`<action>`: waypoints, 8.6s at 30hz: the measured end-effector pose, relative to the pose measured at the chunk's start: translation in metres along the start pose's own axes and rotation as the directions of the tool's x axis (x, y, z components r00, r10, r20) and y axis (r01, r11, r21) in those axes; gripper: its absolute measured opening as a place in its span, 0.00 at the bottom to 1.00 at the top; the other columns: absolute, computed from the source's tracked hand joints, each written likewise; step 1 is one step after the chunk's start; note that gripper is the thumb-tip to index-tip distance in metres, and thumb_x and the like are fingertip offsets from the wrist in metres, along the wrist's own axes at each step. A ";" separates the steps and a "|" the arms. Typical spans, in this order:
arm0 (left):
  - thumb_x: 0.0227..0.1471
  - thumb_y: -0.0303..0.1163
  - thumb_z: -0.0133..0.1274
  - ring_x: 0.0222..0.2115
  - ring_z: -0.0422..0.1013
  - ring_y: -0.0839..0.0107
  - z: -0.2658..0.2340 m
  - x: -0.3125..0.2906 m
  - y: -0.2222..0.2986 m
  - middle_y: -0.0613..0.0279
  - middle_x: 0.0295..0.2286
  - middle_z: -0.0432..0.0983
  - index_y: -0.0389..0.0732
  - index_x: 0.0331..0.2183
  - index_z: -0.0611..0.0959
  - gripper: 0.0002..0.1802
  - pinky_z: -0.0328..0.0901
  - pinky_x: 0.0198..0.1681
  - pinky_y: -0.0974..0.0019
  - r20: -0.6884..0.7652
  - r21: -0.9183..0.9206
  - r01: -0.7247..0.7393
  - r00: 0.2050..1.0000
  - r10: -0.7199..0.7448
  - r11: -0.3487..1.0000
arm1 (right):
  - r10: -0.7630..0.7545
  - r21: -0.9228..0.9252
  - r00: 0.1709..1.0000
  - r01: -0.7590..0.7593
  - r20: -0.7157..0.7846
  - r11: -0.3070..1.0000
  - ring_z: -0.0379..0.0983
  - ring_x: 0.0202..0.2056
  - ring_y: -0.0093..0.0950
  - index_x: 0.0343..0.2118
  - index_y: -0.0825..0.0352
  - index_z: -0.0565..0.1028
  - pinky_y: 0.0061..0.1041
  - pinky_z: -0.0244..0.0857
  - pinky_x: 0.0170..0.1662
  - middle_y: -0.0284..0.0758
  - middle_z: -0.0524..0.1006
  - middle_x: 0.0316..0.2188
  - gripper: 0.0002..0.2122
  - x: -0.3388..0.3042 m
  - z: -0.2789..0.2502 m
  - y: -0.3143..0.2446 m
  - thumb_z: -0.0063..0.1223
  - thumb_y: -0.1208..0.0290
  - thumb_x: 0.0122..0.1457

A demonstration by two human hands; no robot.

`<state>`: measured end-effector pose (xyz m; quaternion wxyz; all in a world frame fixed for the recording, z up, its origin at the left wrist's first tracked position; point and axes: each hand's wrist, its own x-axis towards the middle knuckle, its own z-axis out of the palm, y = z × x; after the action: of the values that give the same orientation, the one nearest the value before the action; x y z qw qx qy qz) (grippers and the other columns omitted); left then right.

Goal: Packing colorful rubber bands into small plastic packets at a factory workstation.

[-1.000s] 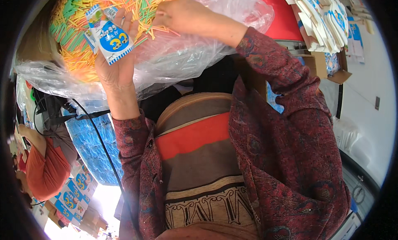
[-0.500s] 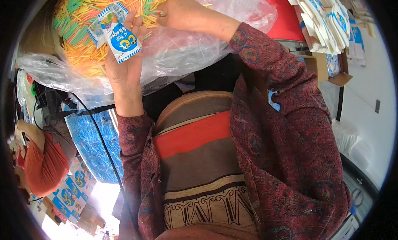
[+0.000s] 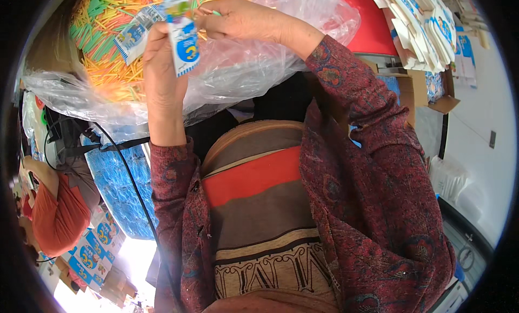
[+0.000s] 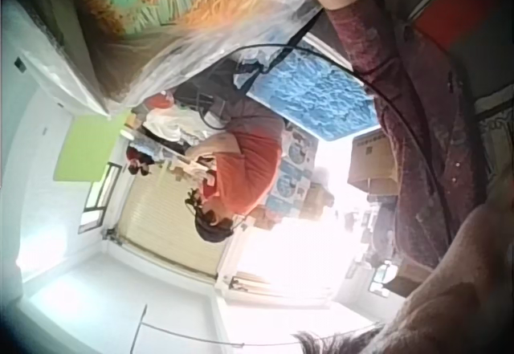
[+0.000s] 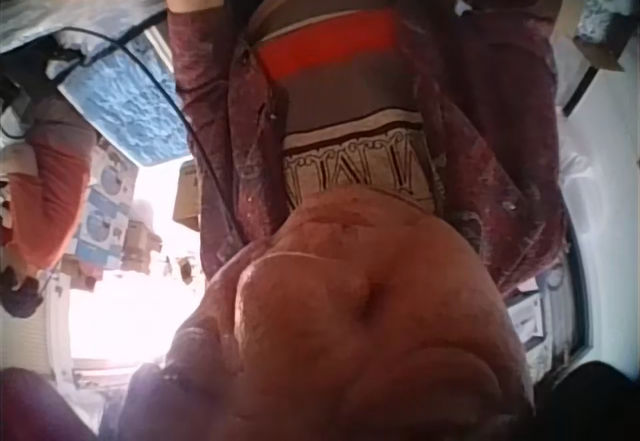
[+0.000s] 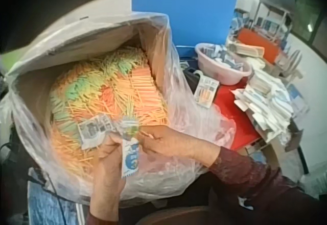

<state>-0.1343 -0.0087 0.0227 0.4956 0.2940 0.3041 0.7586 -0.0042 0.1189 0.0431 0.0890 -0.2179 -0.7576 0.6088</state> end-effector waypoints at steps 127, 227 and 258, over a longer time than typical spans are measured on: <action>0.57 0.32 0.50 0.42 0.71 0.73 -0.006 -0.008 0.008 0.66 0.40 0.75 0.40 0.45 0.74 0.13 0.68 0.43 0.60 -0.278 -0.178 -0.047 0.961 -0.004 0.983 | -0.402 -0.869 0.911 0.270 0.090 0.416 0.72 0.29 0.29 0.32 0.65 0.78 0.25 0.65 0.32 0.30 0.74 0.27 0.06 -0.024 -0.043 0.015 0.53 0.70 0.54; 0.44 0.38 0.60 0.43 0.66 0.60 -0.075 0.038 0.051 0.68 0.37 0.74 0.46 0.34 0.83 0.13 0.56 0.47 0.53 0.211 0.894 -0.027 0.905 0.368 -0.446 | -0.342 -0.613 0.535 -0.487 -0.772 0.622 0.69 0.23 0.19 0.37 0.68 0.76 0.18 0.63 0.28 0.28 0.76 0.23 0.10 -0.045 -0.188 0.075 0.57 0.67 0.56; 0.45 0.33 0.57 0.40 0.67 0.60 -0.068 0.046 0.053 0.64 0.36 0.74 0.46 0.27 0.79 0.05 0.56 0.45 0.52 0.361 0.863 -0.054 0.760 0.540 -0.502 | -0.305 -0.353 0.898 0.187 -0.317 0.917 0.73 0.30 0.18 0.39 0.70 0.77 0.16 0.66 0.33 0.30 0.78 0.30 0.09 -0.037 0.002 -0.012 0.54 0.71 0.59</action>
<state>-0.2309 0.0053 0.0257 -0.2843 0.5214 0.7408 0.3139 0.0255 0.0990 0.0586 0.2697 -0.2397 -0.8362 0.4130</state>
